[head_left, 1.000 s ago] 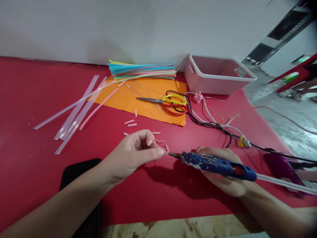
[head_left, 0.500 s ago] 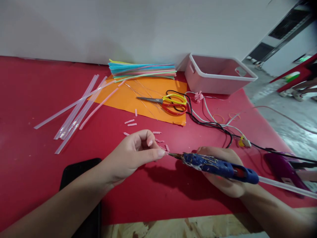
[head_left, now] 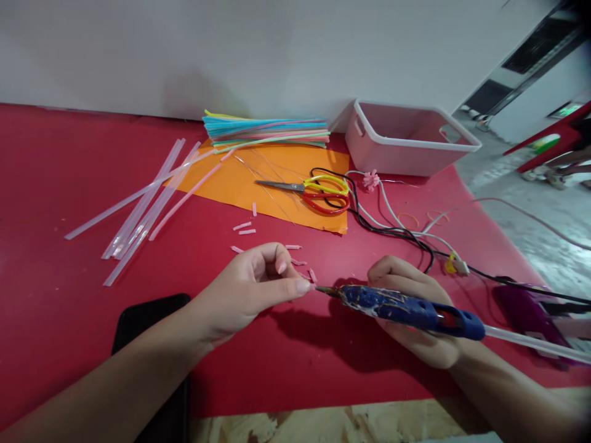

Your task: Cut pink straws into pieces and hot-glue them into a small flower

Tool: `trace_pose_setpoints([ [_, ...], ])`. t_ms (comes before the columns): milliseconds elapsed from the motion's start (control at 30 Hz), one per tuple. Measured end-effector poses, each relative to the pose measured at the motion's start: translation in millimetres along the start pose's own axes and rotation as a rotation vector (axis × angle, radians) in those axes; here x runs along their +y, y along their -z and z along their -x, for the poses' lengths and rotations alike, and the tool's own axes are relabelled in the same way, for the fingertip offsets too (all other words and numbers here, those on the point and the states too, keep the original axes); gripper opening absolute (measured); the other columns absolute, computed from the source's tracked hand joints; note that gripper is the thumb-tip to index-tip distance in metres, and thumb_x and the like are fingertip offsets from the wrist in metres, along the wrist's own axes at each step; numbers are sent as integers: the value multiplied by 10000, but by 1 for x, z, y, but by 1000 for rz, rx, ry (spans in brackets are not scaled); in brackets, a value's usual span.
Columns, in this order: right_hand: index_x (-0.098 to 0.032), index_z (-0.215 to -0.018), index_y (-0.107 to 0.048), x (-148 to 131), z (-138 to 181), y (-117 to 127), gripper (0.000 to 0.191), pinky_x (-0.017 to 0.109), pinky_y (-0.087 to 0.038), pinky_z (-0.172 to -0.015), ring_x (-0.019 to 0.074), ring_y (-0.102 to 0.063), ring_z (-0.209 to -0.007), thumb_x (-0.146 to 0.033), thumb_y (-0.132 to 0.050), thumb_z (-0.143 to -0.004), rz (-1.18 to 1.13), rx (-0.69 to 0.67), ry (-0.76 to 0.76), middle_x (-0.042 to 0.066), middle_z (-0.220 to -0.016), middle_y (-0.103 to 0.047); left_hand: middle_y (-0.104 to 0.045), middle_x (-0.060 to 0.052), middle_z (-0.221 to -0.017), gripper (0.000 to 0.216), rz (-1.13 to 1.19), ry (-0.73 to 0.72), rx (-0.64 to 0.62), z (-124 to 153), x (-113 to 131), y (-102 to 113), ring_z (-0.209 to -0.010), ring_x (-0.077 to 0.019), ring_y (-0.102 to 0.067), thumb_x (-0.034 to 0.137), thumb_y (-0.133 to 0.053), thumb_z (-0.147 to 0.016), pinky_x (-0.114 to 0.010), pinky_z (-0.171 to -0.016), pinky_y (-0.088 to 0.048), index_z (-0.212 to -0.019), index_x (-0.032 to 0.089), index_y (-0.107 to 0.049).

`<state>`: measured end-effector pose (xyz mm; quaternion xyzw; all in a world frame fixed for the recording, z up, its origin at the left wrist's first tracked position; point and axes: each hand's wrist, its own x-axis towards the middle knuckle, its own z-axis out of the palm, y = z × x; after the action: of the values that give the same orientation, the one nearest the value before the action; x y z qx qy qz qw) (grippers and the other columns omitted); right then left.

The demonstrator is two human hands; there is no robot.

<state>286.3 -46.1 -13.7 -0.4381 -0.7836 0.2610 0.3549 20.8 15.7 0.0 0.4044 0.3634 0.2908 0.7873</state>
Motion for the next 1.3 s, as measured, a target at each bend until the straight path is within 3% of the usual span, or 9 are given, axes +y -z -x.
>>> trace_pose_setpoints([
  [700, -219, -832, -630, 1, 0, 4, 71, 360, -514, -578, 219, -595, -666, -230, -573, -874, 17, -67, 49, 61, -720, -607, -592, 54, -648, 354, -18, -2, -11, -1, -1, 0, -581, -59, -494, 136, -773, -805, -170, -561, -372, -715, 194, -436],
  [1300, -219, -892, -646, 0, 1, 3, 63, 339, -510, -582, 197, -622, -651, -237, -592, -867, -29, -30, 25, 62, -767, -641, -570, 68, -643, 357, -27, 20, -12, 2, 1, -1, -548, -44, -477, 143, -770, -800, -150, -519, -342, -719, 196, -426],
])
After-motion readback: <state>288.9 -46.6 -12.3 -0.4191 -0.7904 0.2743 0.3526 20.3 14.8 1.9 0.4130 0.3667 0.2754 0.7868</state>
